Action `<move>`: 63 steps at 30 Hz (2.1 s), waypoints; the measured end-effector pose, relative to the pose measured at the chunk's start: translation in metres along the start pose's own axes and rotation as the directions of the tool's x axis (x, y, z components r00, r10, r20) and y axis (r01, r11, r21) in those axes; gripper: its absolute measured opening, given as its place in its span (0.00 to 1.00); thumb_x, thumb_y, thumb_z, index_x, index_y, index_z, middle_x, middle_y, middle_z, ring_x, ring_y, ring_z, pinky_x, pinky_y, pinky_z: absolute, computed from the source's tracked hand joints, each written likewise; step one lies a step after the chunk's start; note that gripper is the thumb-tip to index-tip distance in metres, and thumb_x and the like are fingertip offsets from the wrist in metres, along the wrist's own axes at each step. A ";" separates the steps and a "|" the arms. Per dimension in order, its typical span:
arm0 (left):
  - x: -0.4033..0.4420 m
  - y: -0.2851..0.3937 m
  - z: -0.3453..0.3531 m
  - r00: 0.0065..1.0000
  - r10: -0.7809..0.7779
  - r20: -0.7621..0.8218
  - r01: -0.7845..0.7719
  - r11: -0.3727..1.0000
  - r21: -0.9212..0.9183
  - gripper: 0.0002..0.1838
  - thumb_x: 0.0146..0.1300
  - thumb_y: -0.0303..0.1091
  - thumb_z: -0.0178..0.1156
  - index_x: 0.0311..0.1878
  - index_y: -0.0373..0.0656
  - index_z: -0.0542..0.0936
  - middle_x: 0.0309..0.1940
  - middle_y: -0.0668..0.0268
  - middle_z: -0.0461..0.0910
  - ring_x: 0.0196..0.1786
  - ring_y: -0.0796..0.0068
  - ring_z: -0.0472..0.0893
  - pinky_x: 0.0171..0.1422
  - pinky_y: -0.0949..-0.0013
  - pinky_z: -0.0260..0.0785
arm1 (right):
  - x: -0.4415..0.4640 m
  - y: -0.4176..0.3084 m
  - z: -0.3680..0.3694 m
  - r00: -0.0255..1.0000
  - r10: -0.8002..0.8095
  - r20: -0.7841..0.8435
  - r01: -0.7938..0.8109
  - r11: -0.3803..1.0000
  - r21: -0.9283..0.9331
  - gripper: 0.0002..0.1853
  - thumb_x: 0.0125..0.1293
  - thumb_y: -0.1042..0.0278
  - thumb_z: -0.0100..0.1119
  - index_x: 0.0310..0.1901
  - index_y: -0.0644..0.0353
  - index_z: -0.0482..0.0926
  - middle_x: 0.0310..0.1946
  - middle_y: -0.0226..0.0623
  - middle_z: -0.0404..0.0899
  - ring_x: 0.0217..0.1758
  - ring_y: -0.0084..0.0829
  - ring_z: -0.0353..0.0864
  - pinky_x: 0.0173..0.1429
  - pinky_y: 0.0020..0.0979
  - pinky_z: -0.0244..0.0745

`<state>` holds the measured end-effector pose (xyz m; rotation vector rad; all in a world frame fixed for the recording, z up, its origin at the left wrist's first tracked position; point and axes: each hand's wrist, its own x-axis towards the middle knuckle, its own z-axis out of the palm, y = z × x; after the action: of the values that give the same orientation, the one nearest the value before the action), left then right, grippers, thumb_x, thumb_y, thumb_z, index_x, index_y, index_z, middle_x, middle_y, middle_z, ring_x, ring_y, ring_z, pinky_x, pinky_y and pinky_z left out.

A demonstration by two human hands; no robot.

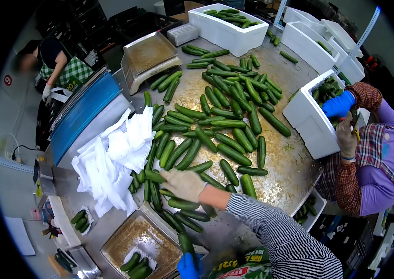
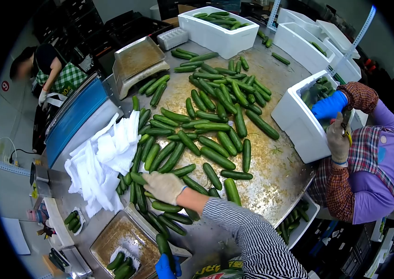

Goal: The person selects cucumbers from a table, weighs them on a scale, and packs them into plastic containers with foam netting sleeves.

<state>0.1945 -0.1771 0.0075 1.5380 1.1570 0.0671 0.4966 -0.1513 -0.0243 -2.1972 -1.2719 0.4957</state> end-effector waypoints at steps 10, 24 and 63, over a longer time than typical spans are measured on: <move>0.000 0.033 0.019 0.998 -0.045 0.036 0.049 0.994 -0.102 0.23 0.77 0.46 0.49 0.22 0.49 0.69 0.15 0.75 0.63 0.18 0.82 0.60 0.23 0.71 0.51 | 0.001 0.223 -0.138 0.528 0.635 -0.565 -0.807 0.581 -0.101 0.38 0.56 0.44 0.68 0.61 0.63 0.69 0.56 0.53 0.74 0.61 0.49 0.74 0.62 0.50 0.71; 0.019 0.081 0.046 0.940 -0.285 0.186 0.313 0.938 -0.147 0.22 0.77 0.47 0.49 0.24 0.49 0.71 0.15 0.75 0.66 0.17 0.84 0.61 0.21 0.76 0.51 | -0.051 0.189 -0.124 0.890 0.276 -0.362 -0.237 0.960 0.149 0.33 0.64 0.51 0.61 0.64 0.65 0.71 0.51 0.55 0.80 0.54 0.52 0.79 0.60 0.39 0.73; -0.097 -0.052 -0.049 0.949 -0.149 0.277 0.190 0.973 -0.127 0.28 0.66 0.58 0.60 0.45 0.36 0.81 0.26 0.54 0.79 0.28 0.67 0.78 0.38 0.64 0.71 | -0.052 -0.218 0.111 0.759 -0.651 0.001 0.622 0.725 0.296 0.18 0.58 0.70 0.61 0.51 0.60 0.82 0.53 0.45 0.80 0.57 0.48 0.77 0.63 0.41 0.72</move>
<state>0.0835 -0.2145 0.0356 1.2636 1.0396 -0.1605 0.2627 -0.0786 0.0265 -1.3793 -1.7838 0.4691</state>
